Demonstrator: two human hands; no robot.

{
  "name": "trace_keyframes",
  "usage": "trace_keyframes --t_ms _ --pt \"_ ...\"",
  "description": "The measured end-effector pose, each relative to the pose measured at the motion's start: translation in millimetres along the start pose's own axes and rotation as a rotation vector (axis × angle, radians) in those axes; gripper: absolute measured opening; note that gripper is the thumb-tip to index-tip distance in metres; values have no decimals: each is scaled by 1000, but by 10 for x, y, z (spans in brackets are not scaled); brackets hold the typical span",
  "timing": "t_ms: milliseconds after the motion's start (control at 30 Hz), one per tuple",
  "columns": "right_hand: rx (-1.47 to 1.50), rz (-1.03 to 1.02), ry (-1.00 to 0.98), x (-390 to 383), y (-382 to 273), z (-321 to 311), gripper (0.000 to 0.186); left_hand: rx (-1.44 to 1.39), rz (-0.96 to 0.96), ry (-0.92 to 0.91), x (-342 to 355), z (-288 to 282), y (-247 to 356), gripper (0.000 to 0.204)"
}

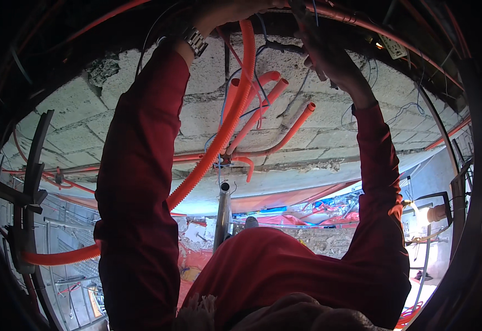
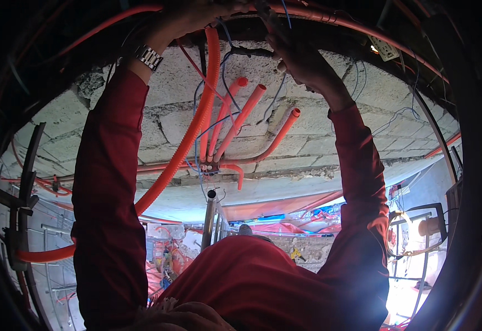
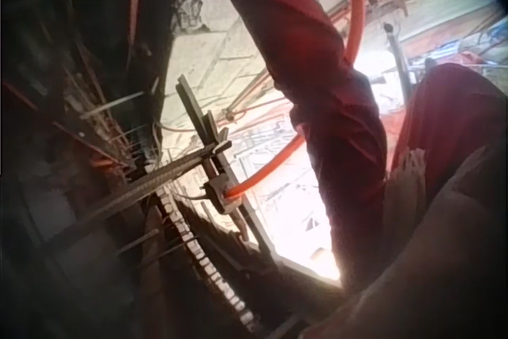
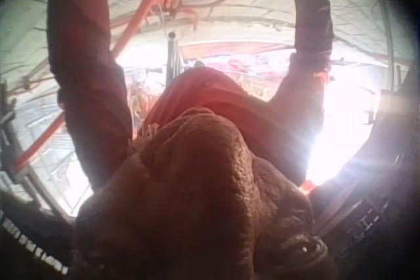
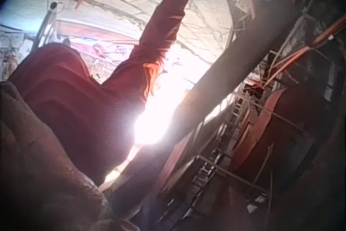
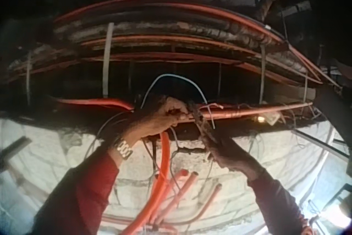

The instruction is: The person pulls electrical wires through red conduits on a ceiling and uses wire cutters to trim a wire.

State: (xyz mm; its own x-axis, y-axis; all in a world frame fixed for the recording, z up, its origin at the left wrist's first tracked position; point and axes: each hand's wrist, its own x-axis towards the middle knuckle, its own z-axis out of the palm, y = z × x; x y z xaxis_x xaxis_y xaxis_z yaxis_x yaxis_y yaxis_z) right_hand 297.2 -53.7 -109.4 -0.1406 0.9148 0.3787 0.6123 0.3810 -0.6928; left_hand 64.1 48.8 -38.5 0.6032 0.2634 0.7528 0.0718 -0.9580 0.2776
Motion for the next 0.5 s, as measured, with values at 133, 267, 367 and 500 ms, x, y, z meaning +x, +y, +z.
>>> trace_keyframes --t_ms 133,267,367,500 --pt "-132 -369 95 15 101 -32 58 77 -136 -83 15 -45 204 22" --pt "-140 -365 73 74 138 -26 57 210 -158 -70 -30 -132 371 22" --pt "-111 -288 65 44 60 8 59 22 -172 -114 -33 -99 291 24" --pt "-114 -198 57 18 -3 59 61 221 -319 -62 -13 -123 465 23"
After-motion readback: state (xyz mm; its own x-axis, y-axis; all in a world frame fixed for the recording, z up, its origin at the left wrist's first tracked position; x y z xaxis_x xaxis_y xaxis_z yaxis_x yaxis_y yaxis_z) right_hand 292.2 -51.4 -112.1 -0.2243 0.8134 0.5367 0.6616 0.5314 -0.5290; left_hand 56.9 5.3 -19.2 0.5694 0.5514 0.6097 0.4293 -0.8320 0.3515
